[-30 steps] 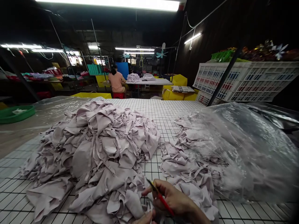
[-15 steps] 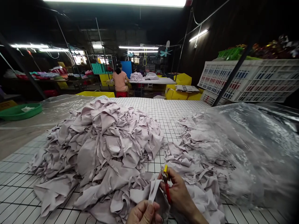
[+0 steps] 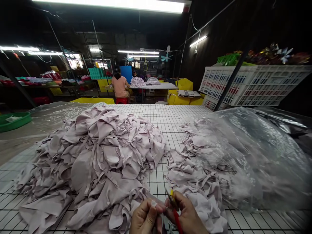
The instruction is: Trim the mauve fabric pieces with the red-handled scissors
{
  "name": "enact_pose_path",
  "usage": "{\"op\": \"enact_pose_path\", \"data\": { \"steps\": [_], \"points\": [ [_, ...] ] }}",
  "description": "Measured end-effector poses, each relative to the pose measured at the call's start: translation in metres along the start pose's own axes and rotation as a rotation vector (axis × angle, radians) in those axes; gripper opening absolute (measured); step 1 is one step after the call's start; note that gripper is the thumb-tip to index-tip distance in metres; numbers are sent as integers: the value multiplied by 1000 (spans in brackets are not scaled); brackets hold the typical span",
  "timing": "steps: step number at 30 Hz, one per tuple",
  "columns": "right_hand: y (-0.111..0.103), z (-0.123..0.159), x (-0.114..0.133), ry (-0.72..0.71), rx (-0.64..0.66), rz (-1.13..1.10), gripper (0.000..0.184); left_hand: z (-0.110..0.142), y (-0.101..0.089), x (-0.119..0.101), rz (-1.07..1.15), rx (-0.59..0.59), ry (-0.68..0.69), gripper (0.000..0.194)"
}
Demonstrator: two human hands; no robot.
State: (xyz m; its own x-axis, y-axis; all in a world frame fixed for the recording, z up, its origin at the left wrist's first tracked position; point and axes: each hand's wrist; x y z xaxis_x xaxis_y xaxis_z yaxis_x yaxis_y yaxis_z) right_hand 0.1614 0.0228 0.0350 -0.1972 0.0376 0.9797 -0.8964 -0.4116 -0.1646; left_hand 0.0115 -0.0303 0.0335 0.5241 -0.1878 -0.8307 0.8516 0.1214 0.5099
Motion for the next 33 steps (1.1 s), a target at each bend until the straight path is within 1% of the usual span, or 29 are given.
{"op": "enact_pose_path", "data": {
  "steps": [2, 4, 5, 7, 10, 13, 17, 21, 25, 29, 33],
  "points": [
    [-10, 5, 5, 15, -60, 38, 26, -2, -2, 1, -41, 14, 12, 44],
    [-23, 10, 13, -1, -119, 159, 27, -2, -4, 0, -188, -12, 85, 43],
    [-29, 13, 18, -13, -116, 244, 29, -2, -6, -1, -284, -29, 138, 42],
    [-37, 19, 29, -22, -51, 422, 33, -2, -8, -3, -467, -45, 237, 40],
    [-39, 23, 42, -14, 62, 590, 36, -2, -8, -6, -603, -16, 297, 40],
    [-35, 22, 45, -15, 100, 672, 32, -2, -5, -9, -641, 19, 311, 41],
    [-29, 19, 37, -72, 110, 756, 33, -2, -3, -13, -661, 55, 313, 43],
    [-26, 19, 34, -118, 87, 756, 33, -2, -7, -12, -690, 75, 305, 43],
    [-25, 18, 37, -120, 108, 791, 31, -4, -12, -8, -704, 96, 312, 40],
    [-25, 17, 35, -105, 134, 824, 29, -4, -15, -6, -688, 104, 262, 40],
    [-26, 18, 30, -101, 116, 824, 28, -5, -16, -7, -647, 140, 170, 42]
  ]
}}
Point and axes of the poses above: each hand's wrist, its own z-axis away from the middle knuckle, its own y-axis out of the palm, x = y × z, and after that the axes turned 1 degree about -z, right-handed
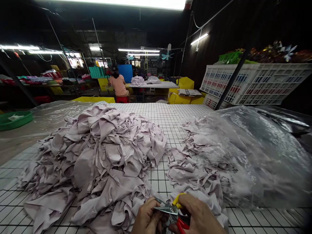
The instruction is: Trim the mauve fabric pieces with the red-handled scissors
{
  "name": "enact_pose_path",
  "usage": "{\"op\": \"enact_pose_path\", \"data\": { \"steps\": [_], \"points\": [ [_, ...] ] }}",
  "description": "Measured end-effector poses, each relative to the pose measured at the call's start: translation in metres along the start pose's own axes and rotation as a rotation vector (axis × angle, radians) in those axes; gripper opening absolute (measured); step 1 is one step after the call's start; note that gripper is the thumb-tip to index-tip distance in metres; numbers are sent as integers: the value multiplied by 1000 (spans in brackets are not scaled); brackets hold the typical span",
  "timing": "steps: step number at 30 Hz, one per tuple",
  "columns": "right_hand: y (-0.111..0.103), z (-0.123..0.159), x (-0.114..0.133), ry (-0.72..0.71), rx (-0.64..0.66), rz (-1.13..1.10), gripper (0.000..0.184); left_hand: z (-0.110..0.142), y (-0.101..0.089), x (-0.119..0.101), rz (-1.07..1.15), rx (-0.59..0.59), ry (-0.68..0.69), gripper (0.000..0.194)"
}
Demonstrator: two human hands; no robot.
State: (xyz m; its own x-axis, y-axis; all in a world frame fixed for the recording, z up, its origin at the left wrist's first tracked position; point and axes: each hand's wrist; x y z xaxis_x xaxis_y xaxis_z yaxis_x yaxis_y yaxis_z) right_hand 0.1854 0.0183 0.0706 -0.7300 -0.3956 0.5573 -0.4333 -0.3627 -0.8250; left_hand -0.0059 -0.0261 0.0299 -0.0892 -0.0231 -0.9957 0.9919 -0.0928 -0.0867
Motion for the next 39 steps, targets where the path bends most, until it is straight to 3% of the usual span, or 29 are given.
{"op": "enact_pose_path", "data": {
  "steps": [11, 17, 20, 23, 26, 29, 31, 33, 36, 39],
  "points": [
    [8, 3, -9, -24, -86, -36, 28, 0, 5, 6, 252, 14, -178, 47],
    [14, 1, -13, -7, -60, -3, 28, -1, 5, 1, 272, 39, -227, 51],
    [8, 2, -20, 47, -44, -85, 32, -4, -2, 0, 97, 1, -94, 47],
    [0, 7, -37, 216, -83, -206, 33, -5, -12, 16, -336, -194, 116, 33],
    [2, 16, -61, 364, -186, -325, 33, -7, -20, 48, -705, -237, 107, 44],
    [13, 25, -81, 388, -265, -414, 28, -11, -24, 64, -736, -170, 52, 24],
    [19, 29, -90, 414, -316, -428, 25, -17, -32, 48, -605, -173, 44, 16],
    [19, 31, -94, 469, -380, -414, 25, -24, -50, 9, -478, -242, 25, 21],
    [10, 30, -90, 486, -432, -409, 23, -46, -103, -74, -572, -654, 0, 47],
    [6, 22, -74, 436, -347, -400, 15, -82, -165, -144, -922, -1073, 177, 52]
  ]
}}
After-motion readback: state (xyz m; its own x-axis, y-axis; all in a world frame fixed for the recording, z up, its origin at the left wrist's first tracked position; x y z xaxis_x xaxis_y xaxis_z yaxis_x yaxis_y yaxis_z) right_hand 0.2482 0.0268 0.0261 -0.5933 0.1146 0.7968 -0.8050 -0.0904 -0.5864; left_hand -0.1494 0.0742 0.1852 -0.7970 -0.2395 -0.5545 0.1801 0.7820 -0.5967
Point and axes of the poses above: each hand's wrist, its own z-axis away from the middle knuckle, its own y-axis out of the palm, x = y × z, and after that the axes turned 1 degree about -z, right-handed
